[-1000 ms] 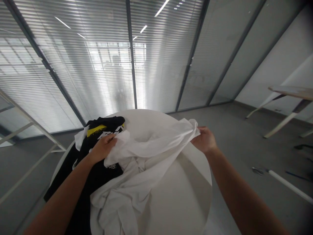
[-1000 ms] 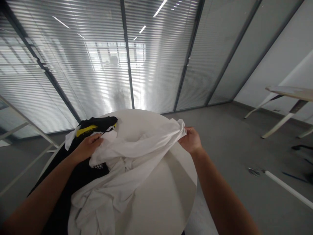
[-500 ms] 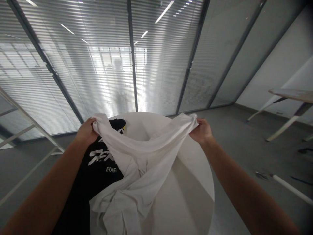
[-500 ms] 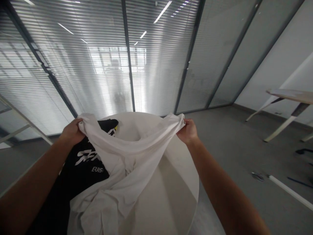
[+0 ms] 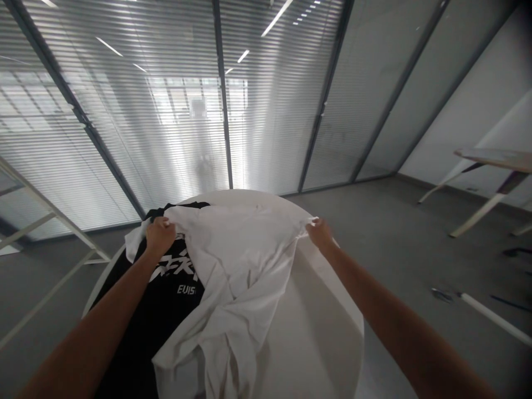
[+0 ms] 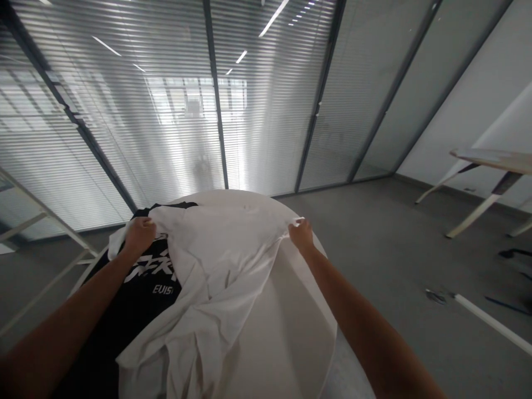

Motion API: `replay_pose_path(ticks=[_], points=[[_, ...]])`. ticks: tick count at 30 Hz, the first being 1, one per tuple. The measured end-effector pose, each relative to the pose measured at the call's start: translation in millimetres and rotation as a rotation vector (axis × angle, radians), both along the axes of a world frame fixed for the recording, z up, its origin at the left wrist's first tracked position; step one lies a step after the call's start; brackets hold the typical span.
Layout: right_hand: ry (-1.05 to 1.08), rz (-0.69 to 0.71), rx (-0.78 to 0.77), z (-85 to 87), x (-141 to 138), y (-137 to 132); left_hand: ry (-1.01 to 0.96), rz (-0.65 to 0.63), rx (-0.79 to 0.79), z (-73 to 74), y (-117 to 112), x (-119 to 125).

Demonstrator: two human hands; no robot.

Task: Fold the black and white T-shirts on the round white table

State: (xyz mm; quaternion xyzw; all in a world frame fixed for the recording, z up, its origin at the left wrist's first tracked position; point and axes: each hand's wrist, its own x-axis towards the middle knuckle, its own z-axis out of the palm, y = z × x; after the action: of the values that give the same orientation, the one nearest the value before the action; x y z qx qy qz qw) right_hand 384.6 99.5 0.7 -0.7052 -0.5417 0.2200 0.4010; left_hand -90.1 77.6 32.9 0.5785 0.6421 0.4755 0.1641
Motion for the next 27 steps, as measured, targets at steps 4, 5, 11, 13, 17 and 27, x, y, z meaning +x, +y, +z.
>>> replay_pose_path(ticks=[4, 5, 11, 13, 17, 27], points=[[-0.292, 0.271, 0.128, -3.6, -31.0, -49.8, 0.456, -0.267, -0.019, -14.0, -49.6, 32.9], [-0.341, 0.477, 0.129, -3.3, -41.4, -65.7, 0.568, -0.395, -0.029, -16.3, -65.6, 40.9], [-0.522, 1.058, 0.107, -2.8, -94.2, -137.4, 0.809, -0.732, -0.099, -27.0, -128.0, 65.1], [-0.564, 1.062, 0.087, -4.3, -99.4, -140.5, 0.800, -0.733, -0.121, -26.6, -132.5, 65.5], [-0.630, 1.062, 0.056, -2.3, -87.8, -130.7, 0.749, -0.723, -0.121, -17.3, -139.1, 62.8], [-0.445, 0.970, 0.018, 2.5, -4.3, -114.8, 0.894, -0.455, -0.092, -6.3, -174.7, 45.4]])
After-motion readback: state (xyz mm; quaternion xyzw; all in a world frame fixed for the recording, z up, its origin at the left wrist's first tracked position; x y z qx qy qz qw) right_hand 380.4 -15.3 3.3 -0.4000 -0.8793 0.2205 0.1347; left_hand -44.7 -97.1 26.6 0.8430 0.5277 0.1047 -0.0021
